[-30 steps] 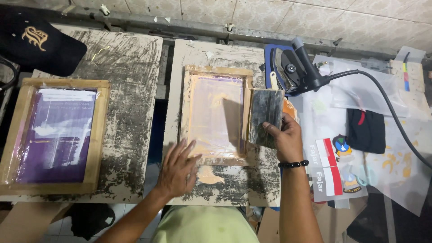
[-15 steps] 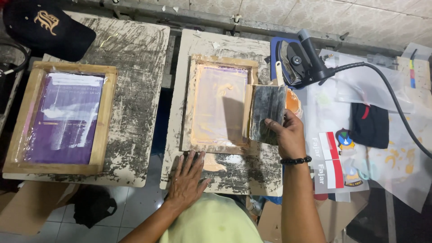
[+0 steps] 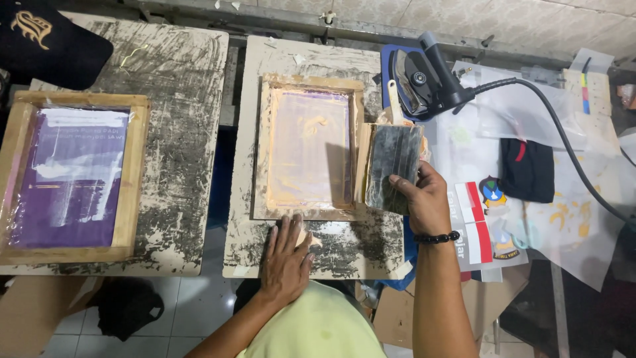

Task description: The person uses a squeegee to spread orange ink across a screen printing frame placed on a workbench. They repeatedly pull the squeegee across the mesh to ensure even coverage of the ink. A second screen printing frame with purple ink is visible to the left.

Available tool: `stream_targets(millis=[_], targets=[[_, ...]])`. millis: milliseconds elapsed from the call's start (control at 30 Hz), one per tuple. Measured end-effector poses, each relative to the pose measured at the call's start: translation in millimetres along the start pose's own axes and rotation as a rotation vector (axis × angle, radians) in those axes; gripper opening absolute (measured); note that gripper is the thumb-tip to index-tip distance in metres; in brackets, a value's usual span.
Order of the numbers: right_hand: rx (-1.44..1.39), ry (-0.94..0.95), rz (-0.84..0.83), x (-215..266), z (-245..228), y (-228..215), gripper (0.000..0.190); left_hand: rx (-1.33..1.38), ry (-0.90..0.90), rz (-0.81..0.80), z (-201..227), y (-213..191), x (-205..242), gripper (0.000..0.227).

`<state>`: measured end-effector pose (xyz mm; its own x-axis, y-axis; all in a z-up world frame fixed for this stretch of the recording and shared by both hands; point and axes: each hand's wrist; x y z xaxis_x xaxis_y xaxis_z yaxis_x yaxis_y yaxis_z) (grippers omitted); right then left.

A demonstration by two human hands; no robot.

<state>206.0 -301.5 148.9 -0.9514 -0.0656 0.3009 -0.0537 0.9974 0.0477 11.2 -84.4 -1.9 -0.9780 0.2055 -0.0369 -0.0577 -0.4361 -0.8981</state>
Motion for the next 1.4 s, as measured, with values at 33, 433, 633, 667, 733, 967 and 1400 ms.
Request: stream_targets(millis=[33,433,633,667,733,967,1400], targets=[[0.001,0.003,-0.001,0.2,2.2,-2.0,0.035,0.001,-0.003,-0.001,-2.2,-5.7,-3.9,0.057],[-0.080,-0.013,0.133,-6.1,-1.9,6.6,0.030,0.460,0.049,0.497,-36.5,-81.0,-54.8,0.039],[-0.084,0.004,0.127,-5.7,-9.3,11.2,0.027,0.086,0.132,0.343,-93.8,-88.6,-151.8,0.054],[-0.090,0.007,0.137,-5.6,-10.5,11.8,0.027,0.051,0.125,0.311,-101.5,-89.6,-168.2,0.056],[-0.099,0.011,0.150,-3.7,-11.7,13.0,0.027,0.016,0.123,0.276,-116.1,-87.1,-197.8,0.059],[-0.120,0.049,0.183,-1.1,-10.1,9.2,0.027,-0.169,0.024,-0.006,-137.0,-71.5,-263.5,0.067],[-0.123,0.016,0.170,-1.2,-21.5,12.2,0.029,-1.147,0.442,-0.283,-97.5,-114.7,-240.9,0.040]])
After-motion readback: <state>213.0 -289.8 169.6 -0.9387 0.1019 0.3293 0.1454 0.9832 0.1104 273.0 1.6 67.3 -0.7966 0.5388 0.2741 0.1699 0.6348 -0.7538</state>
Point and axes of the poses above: each hand's wrist, its own x-axis away from the middle knuckle, its own y-axis out of the palm, z = x × y, and after that the axes turned 9 degrees about y, right-handed
